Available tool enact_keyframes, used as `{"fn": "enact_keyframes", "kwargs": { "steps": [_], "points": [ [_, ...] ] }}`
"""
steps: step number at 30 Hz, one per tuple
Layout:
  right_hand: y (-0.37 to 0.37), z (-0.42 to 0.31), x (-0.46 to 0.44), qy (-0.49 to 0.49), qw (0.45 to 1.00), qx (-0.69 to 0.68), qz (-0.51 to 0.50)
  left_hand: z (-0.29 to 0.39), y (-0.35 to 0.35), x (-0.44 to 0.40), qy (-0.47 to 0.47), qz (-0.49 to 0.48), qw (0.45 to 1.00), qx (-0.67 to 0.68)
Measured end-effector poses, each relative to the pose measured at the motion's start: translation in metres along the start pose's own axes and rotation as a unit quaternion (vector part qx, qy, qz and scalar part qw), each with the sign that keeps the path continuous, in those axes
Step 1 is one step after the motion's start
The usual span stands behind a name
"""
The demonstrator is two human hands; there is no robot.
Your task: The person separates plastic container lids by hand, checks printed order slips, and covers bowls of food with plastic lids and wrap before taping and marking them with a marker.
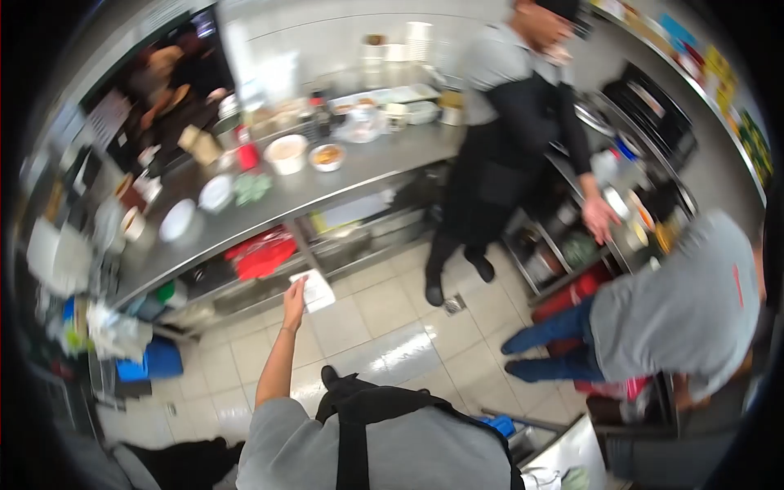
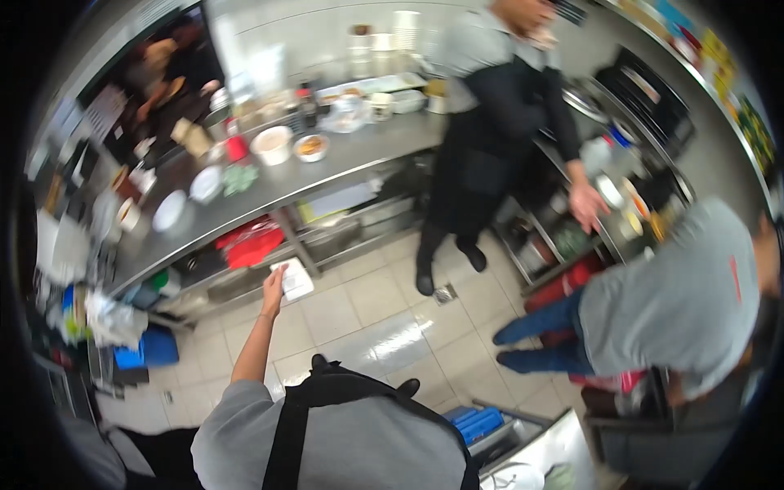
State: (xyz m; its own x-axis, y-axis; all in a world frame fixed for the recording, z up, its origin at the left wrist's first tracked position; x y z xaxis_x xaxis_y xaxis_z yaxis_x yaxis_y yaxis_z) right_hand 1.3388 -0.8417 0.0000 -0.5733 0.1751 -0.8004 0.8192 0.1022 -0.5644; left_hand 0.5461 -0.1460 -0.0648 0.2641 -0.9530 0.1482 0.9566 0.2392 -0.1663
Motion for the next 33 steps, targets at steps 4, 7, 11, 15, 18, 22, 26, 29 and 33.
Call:
{"fn": "enact_keyframes", "kwargs": {
  "steps": [4,7,11,15,18,22,26,29,33],
  "points": [
    [0.004,-0.161,0.098,-0.101,0.971,-0.176,-0.13,0.072,-0.085,0.001,-0.054,-0.013,0.976,0.208],
    [0.026,-0.286,0.23,-0.171,0.859,-0.304,-0.376,0.076,-0.167,-0.005,0.004,0.019,0.972,0.235],
    [-0.042,-0.496,0.496,-0.219,0.357,-0.476,-0.773,0.061,-0.259,0.012,0.028,0.082,0.973,0.215],
    [-0.343,-0.617,0.693,-0.551,0.079,-0.363,-0.747,0.027,-0.301,0.04,-0.007,0.072,0.979,0.188],
    [-0.511,-0.648,0.754,-0.588,-0.053,-0.395,-0.704,0.016,-0.314,0.063,0.043,0.104,0.991,0.077],
    [-0.646,-0.651,0.781,-0.426,-0.214,-0.132,-0.869,-0.009,-0.343,0.074,0.03,0.144,0.989,0.017],
    [-0.761,-0.649,0.795,-0.302,-0.464,-0.038,-0.832,-0.022,-0.403,0.067,0.016,0.171,0.985,-0.016],
    [-0.83,-0.641,0.828,-0.387,-0.454,0.0,-0.803,-0.018,-0.454,0.056,-0.039,0.203,0.978,-0.01],
    [-0.939,-0.628,0.882,-0.392,-0.461,0.013,-0.796,0.004,-0.536,0.043,-0.037,0.341,0.933,-0.108]
  ]
}}
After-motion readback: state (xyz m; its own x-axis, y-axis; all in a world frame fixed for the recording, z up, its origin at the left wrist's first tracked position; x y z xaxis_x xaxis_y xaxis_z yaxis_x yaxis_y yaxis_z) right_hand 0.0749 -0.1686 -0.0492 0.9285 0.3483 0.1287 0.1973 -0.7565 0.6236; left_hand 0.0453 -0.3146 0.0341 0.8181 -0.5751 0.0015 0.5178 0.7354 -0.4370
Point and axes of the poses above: each hand's wrist, its own x-axis away from the middle knuckle, its own y-axis out of the palm, z = x × y, the point moved 5 cm from there along -x, towards the middle knuckle, and after that the axes turned 10 degrees about -y, right-handed, at the moved point
